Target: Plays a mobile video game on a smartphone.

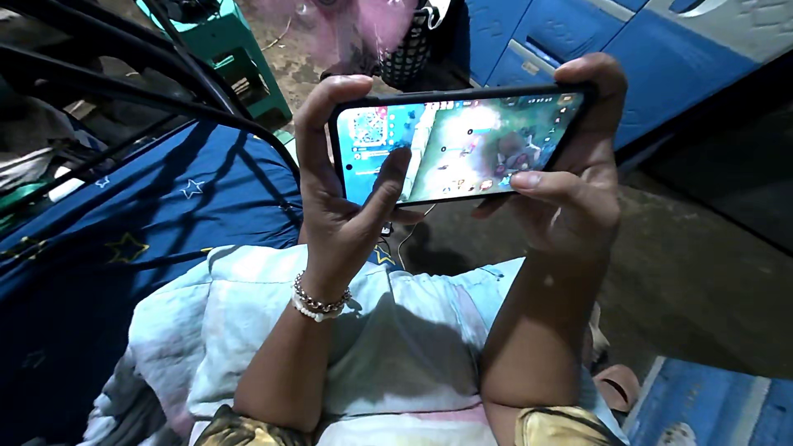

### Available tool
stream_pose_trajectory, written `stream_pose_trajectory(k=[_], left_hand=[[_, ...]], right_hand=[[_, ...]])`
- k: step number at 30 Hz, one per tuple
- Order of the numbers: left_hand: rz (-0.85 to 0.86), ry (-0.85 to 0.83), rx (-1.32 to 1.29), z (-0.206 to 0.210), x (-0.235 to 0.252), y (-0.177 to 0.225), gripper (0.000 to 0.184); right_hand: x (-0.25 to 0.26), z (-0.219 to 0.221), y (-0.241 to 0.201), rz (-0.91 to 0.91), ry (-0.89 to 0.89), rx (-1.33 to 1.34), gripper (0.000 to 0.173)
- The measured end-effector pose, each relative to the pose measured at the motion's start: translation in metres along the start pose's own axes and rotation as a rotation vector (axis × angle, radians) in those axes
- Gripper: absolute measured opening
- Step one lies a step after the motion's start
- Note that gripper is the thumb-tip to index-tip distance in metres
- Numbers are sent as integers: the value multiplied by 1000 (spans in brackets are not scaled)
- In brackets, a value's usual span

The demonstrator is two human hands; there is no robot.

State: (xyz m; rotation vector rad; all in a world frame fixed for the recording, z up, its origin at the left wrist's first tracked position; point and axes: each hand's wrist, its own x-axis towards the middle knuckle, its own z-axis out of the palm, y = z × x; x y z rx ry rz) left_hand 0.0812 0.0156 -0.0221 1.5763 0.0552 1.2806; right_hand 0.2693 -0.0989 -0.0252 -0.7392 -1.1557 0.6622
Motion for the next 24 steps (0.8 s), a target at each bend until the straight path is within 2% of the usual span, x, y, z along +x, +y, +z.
stream_pose_trajectory(k=[24], left_hand=[[-33,9,12,1,1,0,57]], right_hand=[[1,0,-1,8,-5,19,67]])
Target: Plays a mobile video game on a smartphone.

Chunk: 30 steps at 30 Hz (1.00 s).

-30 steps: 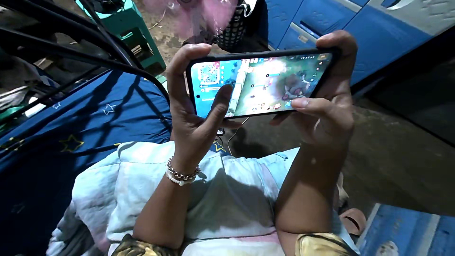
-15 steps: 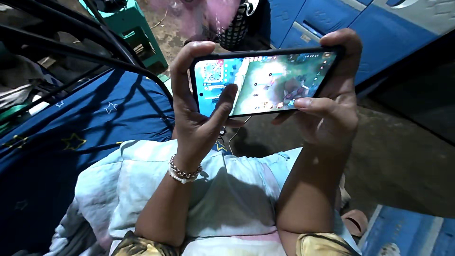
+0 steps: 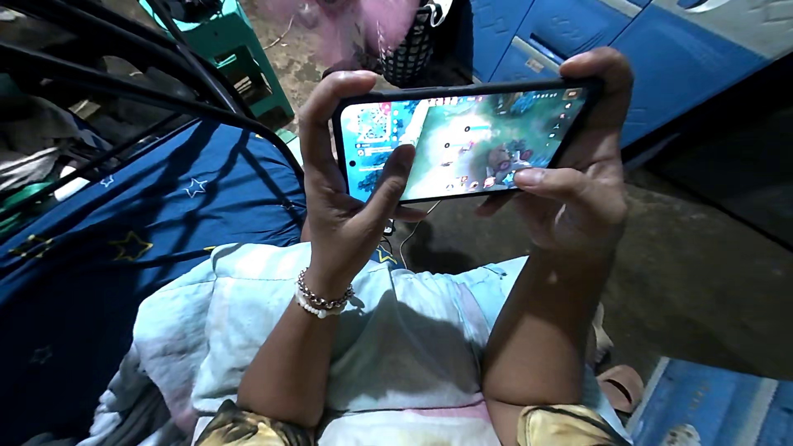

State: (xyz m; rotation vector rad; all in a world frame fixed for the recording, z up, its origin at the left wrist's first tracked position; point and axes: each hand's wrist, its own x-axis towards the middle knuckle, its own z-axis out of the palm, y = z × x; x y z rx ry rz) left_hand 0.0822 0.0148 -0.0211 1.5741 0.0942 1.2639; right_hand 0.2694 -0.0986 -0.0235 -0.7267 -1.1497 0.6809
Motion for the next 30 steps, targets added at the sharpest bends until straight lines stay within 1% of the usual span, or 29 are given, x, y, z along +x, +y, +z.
stream_pose_trajectory(k=[13,21,30], left_hand=[[-13,-4,-11,-1,-1,0,52],[10,-11,16,-1,0,0,55],[-2,0,9,-1,-1,1,56]], right_hand=[[-1,-1,1,-9,4,-4,68],[-1,0,1,3,14,-8,68],[-1,1,1,-2,0,-6,68]])
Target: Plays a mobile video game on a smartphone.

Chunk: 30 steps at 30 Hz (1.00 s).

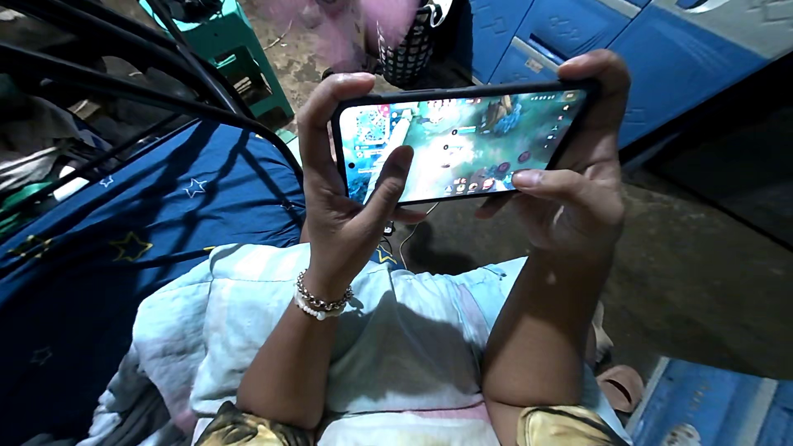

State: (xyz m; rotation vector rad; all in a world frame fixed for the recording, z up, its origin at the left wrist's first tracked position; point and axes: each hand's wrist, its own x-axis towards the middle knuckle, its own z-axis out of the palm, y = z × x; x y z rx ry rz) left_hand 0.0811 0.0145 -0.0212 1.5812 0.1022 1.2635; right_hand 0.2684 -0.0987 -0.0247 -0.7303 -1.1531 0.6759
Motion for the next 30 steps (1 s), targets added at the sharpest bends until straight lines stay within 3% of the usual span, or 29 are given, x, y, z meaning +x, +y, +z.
stream_pose_trajectory(k=[19,30], left_hand=[[2,-13,1,0,-1,1,59],[-13,-15,6,-1,0,1,51]], right_hand=[[0,-1,0,6,8,8,69],[0,-1,0,-2,1,11,67]])
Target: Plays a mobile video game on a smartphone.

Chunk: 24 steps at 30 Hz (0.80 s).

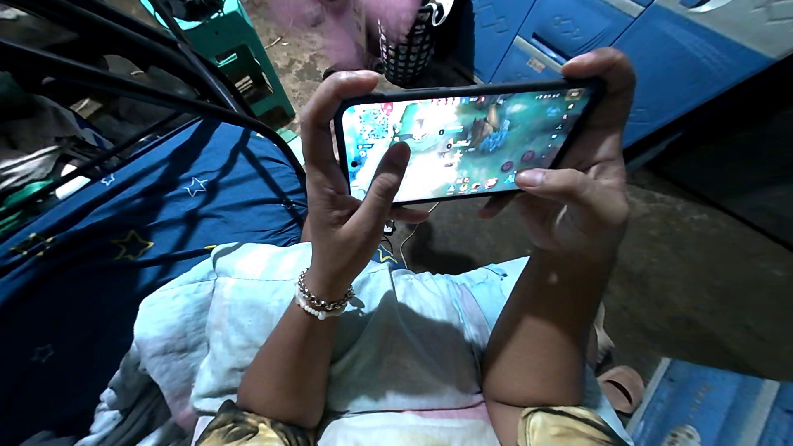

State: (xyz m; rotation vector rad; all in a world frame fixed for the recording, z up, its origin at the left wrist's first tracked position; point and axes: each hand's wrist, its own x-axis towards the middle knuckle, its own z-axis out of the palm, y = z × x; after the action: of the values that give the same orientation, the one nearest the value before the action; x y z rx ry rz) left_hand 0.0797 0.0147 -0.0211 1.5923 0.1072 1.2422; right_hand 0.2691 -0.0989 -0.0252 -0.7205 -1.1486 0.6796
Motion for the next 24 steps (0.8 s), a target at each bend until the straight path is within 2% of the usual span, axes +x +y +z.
stream_pose_trajectory(k=[24], left_hand=[[1,-4,-13,0,-1,0,50]], right_hand=[[-1,-1,-1,3,17,-15,69]])
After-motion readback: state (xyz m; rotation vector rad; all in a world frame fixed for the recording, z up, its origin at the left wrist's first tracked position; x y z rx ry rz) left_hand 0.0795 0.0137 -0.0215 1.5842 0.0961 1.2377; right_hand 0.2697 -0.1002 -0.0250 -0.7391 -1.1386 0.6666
